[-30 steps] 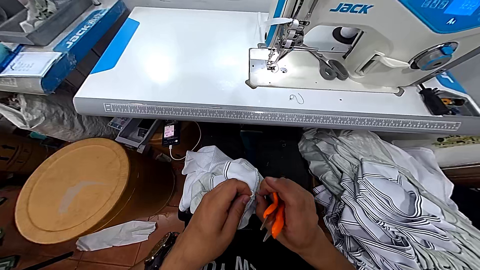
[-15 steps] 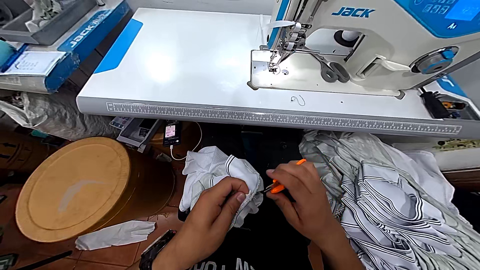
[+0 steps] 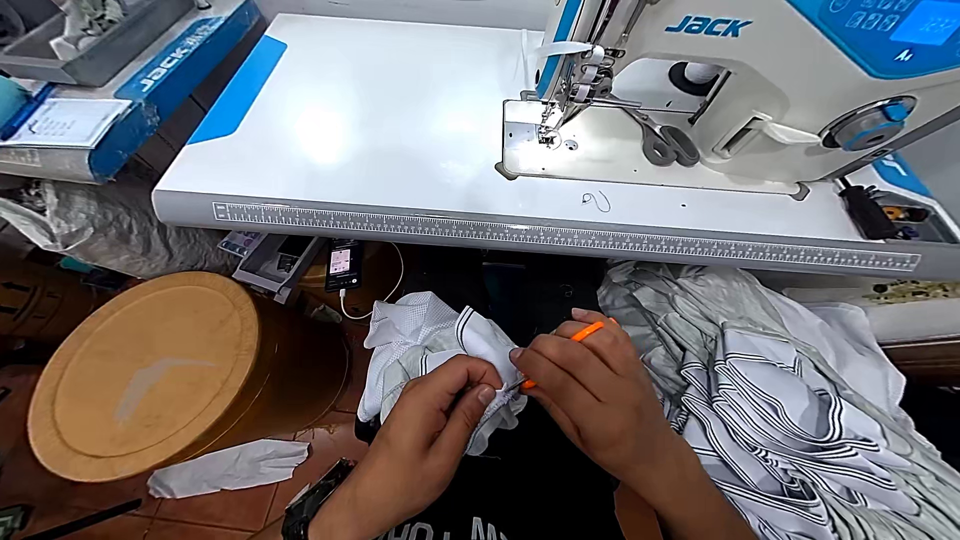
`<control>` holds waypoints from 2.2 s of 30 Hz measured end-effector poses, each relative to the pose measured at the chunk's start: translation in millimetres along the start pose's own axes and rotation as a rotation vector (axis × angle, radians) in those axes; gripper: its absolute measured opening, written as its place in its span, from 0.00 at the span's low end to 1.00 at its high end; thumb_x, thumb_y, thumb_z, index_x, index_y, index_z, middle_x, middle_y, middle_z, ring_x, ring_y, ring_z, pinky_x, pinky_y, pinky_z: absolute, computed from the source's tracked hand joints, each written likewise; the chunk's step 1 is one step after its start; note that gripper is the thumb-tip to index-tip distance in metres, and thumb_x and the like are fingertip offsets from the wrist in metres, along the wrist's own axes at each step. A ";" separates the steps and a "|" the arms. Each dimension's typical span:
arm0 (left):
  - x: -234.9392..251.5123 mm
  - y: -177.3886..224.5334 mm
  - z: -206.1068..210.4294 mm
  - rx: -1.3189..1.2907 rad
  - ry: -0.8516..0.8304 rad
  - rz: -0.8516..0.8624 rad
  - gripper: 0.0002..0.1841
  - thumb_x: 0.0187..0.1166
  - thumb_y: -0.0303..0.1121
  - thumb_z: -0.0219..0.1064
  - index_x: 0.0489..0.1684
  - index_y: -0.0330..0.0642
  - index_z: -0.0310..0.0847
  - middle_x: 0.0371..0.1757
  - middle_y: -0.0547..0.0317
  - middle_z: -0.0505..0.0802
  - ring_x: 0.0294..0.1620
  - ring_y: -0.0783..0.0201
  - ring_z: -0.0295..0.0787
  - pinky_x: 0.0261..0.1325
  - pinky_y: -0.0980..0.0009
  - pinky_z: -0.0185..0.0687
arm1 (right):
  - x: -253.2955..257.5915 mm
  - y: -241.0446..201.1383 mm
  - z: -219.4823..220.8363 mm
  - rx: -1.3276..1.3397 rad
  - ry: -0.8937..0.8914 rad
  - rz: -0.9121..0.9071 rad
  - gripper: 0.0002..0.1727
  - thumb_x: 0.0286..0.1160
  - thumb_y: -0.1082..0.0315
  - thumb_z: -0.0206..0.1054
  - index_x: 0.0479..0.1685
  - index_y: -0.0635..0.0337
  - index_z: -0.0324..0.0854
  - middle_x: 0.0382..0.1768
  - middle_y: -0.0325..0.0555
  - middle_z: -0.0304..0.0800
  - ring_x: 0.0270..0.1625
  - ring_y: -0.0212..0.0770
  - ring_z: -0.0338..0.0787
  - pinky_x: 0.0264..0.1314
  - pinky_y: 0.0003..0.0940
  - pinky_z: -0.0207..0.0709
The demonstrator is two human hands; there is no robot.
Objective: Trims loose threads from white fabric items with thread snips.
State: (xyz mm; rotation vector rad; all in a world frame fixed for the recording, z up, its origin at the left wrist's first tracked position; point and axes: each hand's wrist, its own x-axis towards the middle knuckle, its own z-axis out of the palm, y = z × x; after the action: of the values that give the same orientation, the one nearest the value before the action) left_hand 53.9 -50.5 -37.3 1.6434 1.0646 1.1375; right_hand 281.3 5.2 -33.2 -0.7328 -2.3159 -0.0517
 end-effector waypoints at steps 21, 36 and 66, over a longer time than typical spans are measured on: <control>-1.0 -2.7 7.3 0.235 0.100 0.145 0.09 0.88 0.35 0.59 0.45 0.44 0.85 0.35 0.68 0.88 0.37 0.78 0.83 0.41 0.81 0.81 | -2.7 -22.5 2.7 0.321 0.178 0.262 0.08 0.70 0.59 0.76 0.43 0.48 0.91 0.54 0.36 0.90 0.50 0.30 0.87 0.47 0.25 0.81; -0.4 -4.2 2.9 0.230 0.073 0.133 0.10 0.89 0.36 0.58 0.46 0.44 0.86 0.37 0.68 0.89 0.39 0.78 0.84 0.45 0.80 0.82 | 1.4 17.0 -2.8 0.212 0.279 0.383 0.20 0.79 0.48 0.70 0.59 0.49 0.77 0.64 0.37 0.80 0.62 0.30 0.82 0.59 0.24 0.79; 16.6 -5.1 12.7 0.227 -0.602 0.332 0.13 0.90 0.33 0.57 0.53 0.39 0.89 0.52 0.51 0.95 0.59 0.56 0.92 0.67 0.58 0.85 | 6.6 188.2 -49.3 -0.258 0.153 0.731 0.26 0.87 0.58 0.62 0.75 0.68 0.74 0.58 0.67 0.88 0.53 0.64 0.91 0.52 0.65 0.83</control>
State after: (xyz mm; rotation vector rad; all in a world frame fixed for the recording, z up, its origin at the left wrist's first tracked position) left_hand 68.9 -35.6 -41.1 2.2123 0.5552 0.6484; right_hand 405.2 154.9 -22.1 -1.6022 -1.7933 -0.0714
